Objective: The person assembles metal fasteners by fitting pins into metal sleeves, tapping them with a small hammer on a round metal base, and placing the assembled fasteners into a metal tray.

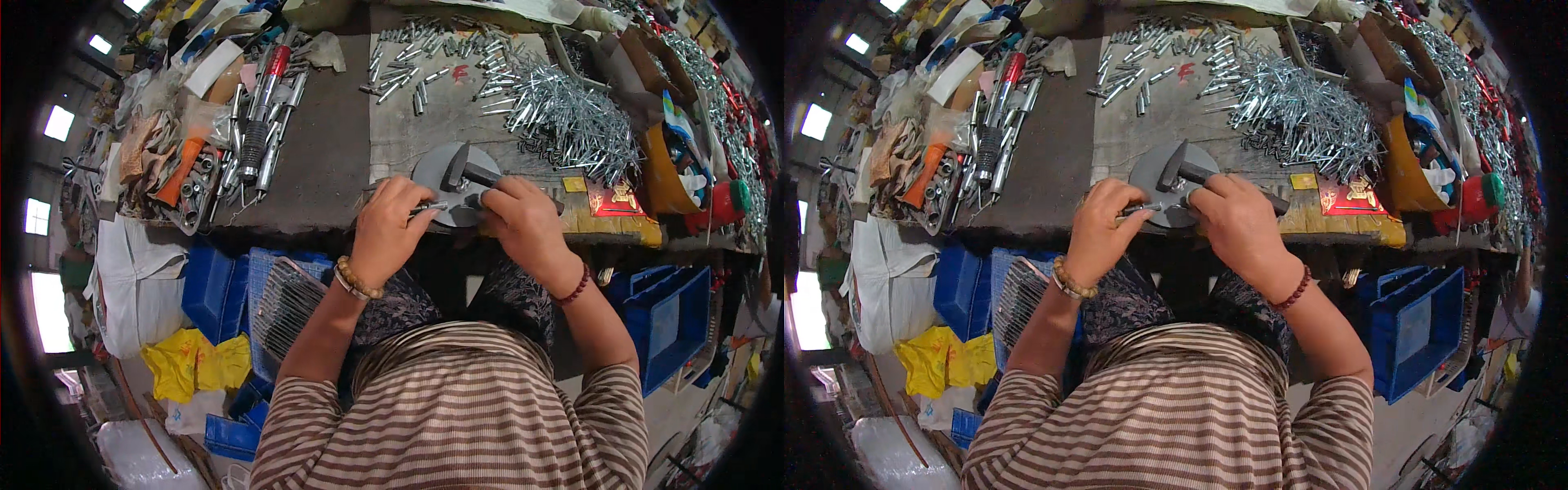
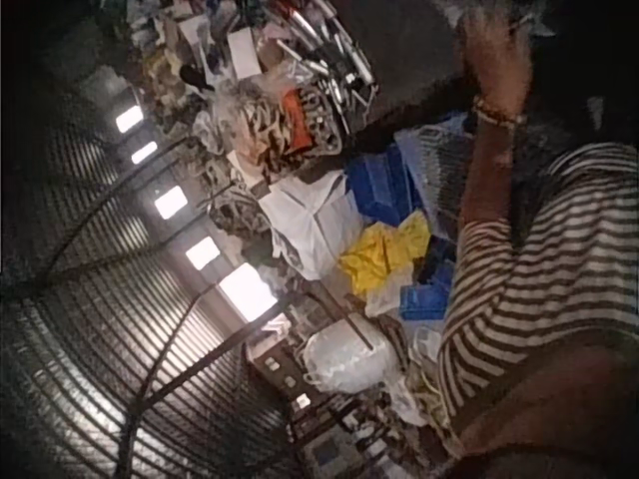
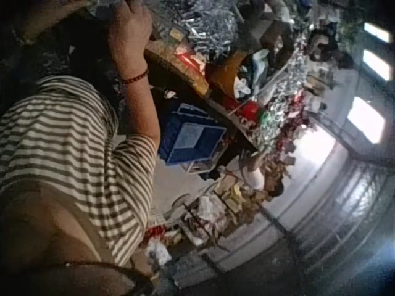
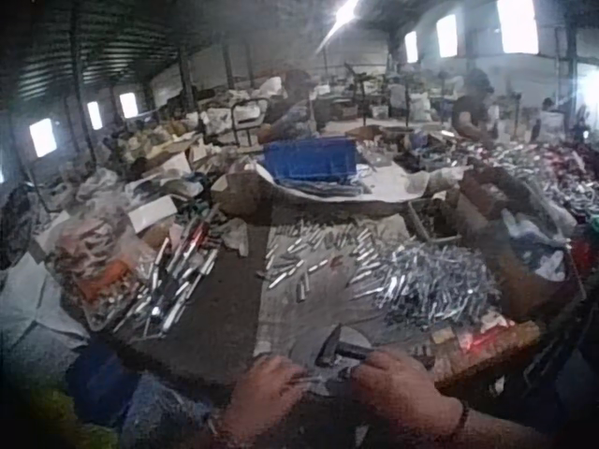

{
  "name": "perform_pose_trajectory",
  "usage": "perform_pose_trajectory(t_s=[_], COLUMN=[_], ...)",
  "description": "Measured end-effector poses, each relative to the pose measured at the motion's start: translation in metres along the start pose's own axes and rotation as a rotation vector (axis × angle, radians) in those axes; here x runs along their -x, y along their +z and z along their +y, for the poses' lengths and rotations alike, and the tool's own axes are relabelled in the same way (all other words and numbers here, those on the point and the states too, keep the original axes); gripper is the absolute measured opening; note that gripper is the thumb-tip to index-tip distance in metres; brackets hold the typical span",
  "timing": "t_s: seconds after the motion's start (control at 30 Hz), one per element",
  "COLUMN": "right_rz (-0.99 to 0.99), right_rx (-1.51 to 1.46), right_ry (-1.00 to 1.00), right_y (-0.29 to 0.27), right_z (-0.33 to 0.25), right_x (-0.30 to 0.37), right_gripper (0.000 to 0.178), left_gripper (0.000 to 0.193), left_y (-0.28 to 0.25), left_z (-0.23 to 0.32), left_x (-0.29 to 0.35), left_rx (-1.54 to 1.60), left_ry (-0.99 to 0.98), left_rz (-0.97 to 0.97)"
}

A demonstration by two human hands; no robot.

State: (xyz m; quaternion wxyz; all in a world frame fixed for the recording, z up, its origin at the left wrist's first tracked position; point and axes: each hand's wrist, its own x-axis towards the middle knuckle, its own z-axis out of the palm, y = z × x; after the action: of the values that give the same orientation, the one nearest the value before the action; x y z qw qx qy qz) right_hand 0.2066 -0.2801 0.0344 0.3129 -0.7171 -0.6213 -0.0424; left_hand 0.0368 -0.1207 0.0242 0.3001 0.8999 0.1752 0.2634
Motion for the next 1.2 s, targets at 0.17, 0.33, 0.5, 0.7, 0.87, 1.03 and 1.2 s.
perform_pose_trajectory(t_s=[0.17, 0.33, 0.5, 0.7, 0.87, 1.03, 1.2], right_rz=[0.029, 0.045, 0.036, 0.013, 0.022, 0.005, -0.013], right_rx=[-0.049, -0.074, -0.085, -0.010, 0.095, 0.119, 0.136], right_ry=[0.052, 0.075, 0.090, 0.028, -0.067, -0.098, -0.130], right_y=[0.020, 0.022, 0.021, 0.021, 0.021, 0.021, 0.020], right_z=[0.000, -0.001, -0.002, -0.001, -0.004, -0.003, -0.004], right_x=[-0.001, -0.004, -0.006, -0.007, -0.007, -0.007, -0.009], right_gripper=[0.019, 0.019, 0.019, 0.019, 0.012, 0.011, 0.014], left_gripper=[0.013, 0.013, 0.011, 0.011, 0.011, 0.010, 0.010], left_y=[0.005, 0.006, 0.009, 0.010, 0.010, 0.010, 0.010], left_z=[-0.007, -0.010, -0.015, -0.015, -0.014, -0.014, -0.013], left_x=[0.002, 0.003, 0.004, 0.005, 0.006, 0.006, 0.006], left_rx=[0.030, 0.055, 0.082, 0.104, 0.110, 0.115, 0.128], left_ry=[-0.017, -0.037, -0.031, -0.041, -0.026, -0.040, -0.055], left_rz=[0.006, 0.006, 0.017, 0.022, 0.040, 0.032, 0.030])
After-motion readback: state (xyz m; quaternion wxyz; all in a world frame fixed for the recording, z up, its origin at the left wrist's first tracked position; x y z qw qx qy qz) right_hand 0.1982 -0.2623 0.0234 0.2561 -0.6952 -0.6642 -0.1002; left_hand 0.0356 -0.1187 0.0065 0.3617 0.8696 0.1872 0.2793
